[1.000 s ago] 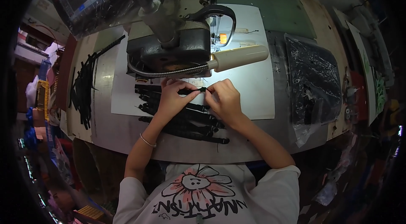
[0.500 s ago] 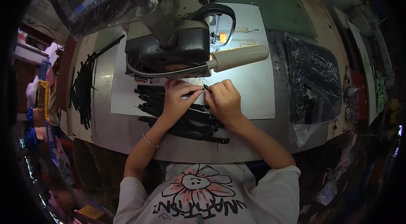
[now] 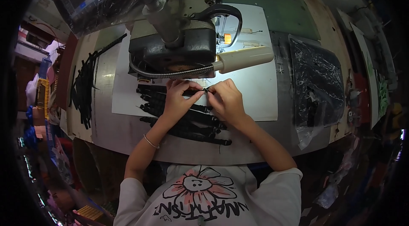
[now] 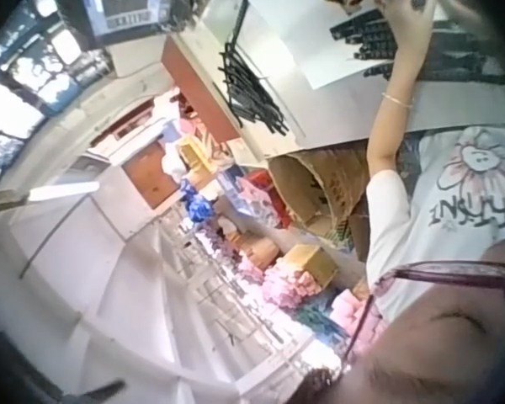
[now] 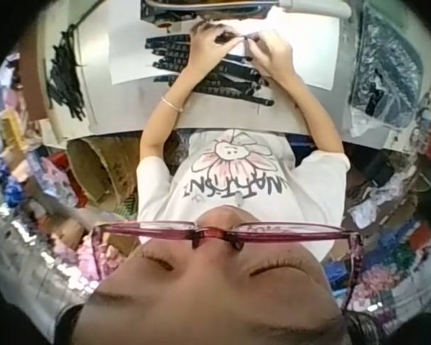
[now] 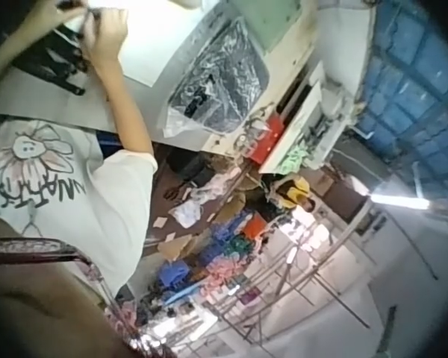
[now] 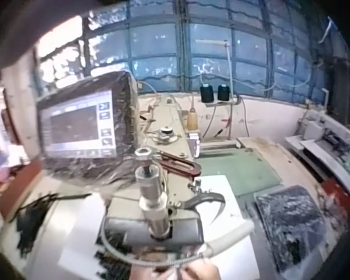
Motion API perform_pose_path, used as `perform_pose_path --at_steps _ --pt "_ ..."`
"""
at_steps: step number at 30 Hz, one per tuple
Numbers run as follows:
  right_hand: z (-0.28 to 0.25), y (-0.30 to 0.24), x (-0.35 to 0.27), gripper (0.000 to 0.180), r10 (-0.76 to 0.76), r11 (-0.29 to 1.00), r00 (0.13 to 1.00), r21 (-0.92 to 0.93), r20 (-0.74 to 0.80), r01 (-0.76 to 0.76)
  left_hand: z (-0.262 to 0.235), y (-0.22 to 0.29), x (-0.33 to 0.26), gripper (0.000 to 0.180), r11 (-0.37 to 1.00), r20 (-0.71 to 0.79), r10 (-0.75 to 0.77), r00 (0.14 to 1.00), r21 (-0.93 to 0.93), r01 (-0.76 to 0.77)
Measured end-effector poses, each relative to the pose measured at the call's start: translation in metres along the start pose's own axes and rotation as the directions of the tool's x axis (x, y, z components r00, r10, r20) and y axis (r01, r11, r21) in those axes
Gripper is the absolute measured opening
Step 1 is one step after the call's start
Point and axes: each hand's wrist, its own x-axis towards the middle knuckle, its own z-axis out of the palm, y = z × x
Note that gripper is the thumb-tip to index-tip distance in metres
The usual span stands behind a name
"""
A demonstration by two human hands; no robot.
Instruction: Attaching plastic fasteners to black straps using an industrial press machine.
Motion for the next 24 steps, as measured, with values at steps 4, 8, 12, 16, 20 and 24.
perform_pose_path --at_steps 4,8,12,16,20,24 --pt "-0.010 0.004 0.004 0.010 0.051 0.976 0.984 0.199 0.169 -0.085 -0.010 -0.007 0.007 0.030 0.994 0.272 0.108 0.956 -0.020 -0.106" --pt "-0.014 0.003 0.005 0.009 0.046 0.963 0.960 0.243 0.275 -0.116 -0.017 -0.008 0.008 0.029 0.998 0.383 0.055 0.922 -0.023 -0.050" --pt "-0.016 0.000 0.007 0.011 0.045 0.965 0.955 0.236 0.294 -0.118 -0.018 -0.007 0.008 0.028 0.995 0.360 0.056 0.931 0.060 -0.083" --pt "-0.016 0.002 0.008 0.012 0.012 0.969 0.945 0.228 0.328 -0.092 -0.019 -0.007 0.007 0.028 0.987 0.321 0.111 0.941 0.076 -0.142" --pt "-0.015 0.004 0.007 0.011 0.038 0.956 0.939 0.261 0.341 -0.133 -0.022 0.003 0.009 0.027 0.999 0.329 0.034 0.944 0.013 -0.041" --pt "-0.013 0.003 0.007 0.009 0.013 0.961 0.946 0.258 0.325 -0.102 -0.022 -0.002 0.008 0.025 0.997 0.321 0.055 0.945 0.037 -0.070"
